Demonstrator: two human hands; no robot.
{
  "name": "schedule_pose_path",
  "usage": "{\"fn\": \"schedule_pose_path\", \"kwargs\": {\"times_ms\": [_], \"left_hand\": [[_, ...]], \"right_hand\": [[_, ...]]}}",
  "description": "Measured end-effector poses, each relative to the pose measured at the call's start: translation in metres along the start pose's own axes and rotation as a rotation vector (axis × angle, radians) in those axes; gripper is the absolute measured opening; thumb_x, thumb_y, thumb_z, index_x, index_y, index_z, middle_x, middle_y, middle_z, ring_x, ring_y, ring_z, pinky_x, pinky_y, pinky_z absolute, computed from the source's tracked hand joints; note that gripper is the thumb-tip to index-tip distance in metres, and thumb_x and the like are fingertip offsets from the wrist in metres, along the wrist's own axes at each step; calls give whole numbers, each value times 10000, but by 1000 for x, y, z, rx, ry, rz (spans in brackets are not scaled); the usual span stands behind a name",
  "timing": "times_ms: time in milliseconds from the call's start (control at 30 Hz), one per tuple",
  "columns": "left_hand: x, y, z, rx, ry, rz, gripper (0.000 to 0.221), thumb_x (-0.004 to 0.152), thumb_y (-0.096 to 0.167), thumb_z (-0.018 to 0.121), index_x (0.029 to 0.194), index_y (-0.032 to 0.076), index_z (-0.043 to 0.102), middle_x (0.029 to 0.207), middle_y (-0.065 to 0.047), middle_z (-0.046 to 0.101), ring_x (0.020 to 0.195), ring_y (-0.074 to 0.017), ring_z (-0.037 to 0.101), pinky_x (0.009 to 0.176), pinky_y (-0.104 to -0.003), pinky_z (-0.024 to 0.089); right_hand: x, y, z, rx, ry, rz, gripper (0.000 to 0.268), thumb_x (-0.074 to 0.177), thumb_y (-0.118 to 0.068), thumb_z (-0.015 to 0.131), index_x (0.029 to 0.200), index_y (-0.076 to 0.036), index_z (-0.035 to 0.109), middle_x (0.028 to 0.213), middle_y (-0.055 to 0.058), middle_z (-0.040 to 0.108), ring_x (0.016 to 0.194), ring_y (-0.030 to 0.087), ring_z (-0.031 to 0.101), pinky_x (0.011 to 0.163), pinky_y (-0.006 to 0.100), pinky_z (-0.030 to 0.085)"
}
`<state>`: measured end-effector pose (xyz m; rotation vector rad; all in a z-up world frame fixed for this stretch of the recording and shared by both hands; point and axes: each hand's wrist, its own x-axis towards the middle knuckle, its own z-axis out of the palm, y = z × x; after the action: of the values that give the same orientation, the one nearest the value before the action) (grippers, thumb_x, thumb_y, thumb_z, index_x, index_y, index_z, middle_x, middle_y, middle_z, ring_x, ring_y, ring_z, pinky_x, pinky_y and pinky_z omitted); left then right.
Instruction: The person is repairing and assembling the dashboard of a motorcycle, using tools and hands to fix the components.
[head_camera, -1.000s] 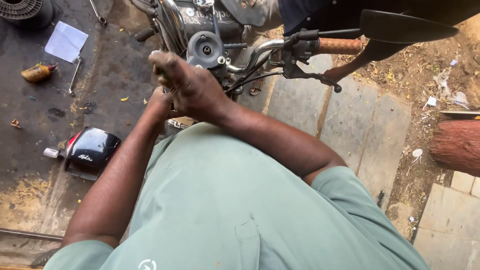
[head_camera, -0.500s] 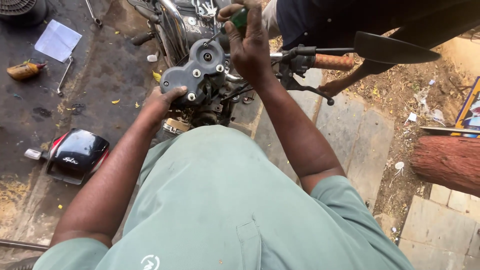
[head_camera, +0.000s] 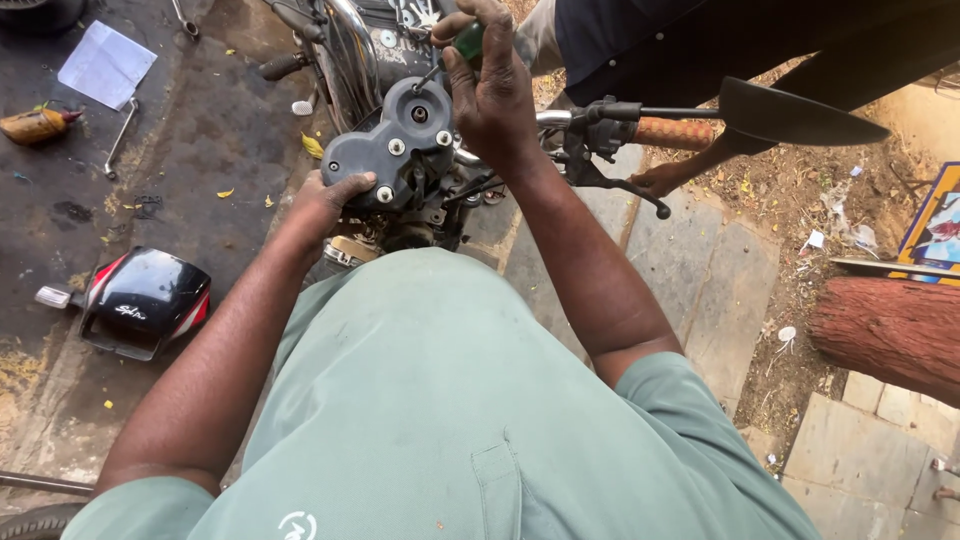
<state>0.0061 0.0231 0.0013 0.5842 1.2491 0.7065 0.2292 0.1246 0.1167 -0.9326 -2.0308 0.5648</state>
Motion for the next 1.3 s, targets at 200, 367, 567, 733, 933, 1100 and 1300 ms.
{"fn": "schedule_pose_path", "kwargs": {"times_ms": [200,367,567,733,933,1100,1300], "left_hand": [[-2,0,1,11,-6,-9,609,848,372,749,1298,1,574,1057,-176,727,916,-252,741,793,-385,618],[-4,6,3,12,-18,6,604,850,375,732,1308,15,572,1086,-152,723,956,-231,725,775,-407,602],[-1,1,1,16,-7,-2,594,860,366,741,1300,4,575,1078,-178,719,950,-259,728,810,-400,607],[0,2,1,36,-1,-15,582,866,368,735,1293,8,574,1080,-179,721,958,-244,731,807,-409,606],[4,0,-2,47,16,-33,582,864,385,752,1289,23,587,1107,-166,722,997,-259,722,809,-411,607],[5,-14,-2,-74,26,7,618,866,371,759,1342,14,593,1204,-176,714,1060,-270,723,852,-429,609],[0,-11,3,-114,15,16,627,882,346,745,1361,6,525,1211,-189,684,1082,-269,718,885,-404,635]], "right_hand": [[7,20,-7,46,-196,-15,468,1132,32,551,1490,-224,394,1297,64,670,1178,183,721,992,311,649],[35,-1,-23,264,-463,-4,454,1100,107,572,1450,-165,478,1326,90,644,1261,223,678,1129,360,610],[66,-12,-24,449,-605,-91,274,1094,93,641,1273,-99,564,1263,74,659,1261,214,675,1171,383,603],[53,11,-13,112,-356,42,137,1109,16,624,1170,-100,585,1120,37,708,1095,166,757,973,343,689],[51,6,-12,-128,-318,-29,230,1065,-17,671,1261,-105,588,1070,73,698,945,191,719,813,332,625],[34,47,1,-163,-245,-68,243,1113,-110,618,1335,-200,576,1142,17,751,993,133,776,833,271,700],[22,51,31,-384,51,9,474,1060,-388,686,1436,-177,489,868,10,714,678,87,683,538,224,631]]}}
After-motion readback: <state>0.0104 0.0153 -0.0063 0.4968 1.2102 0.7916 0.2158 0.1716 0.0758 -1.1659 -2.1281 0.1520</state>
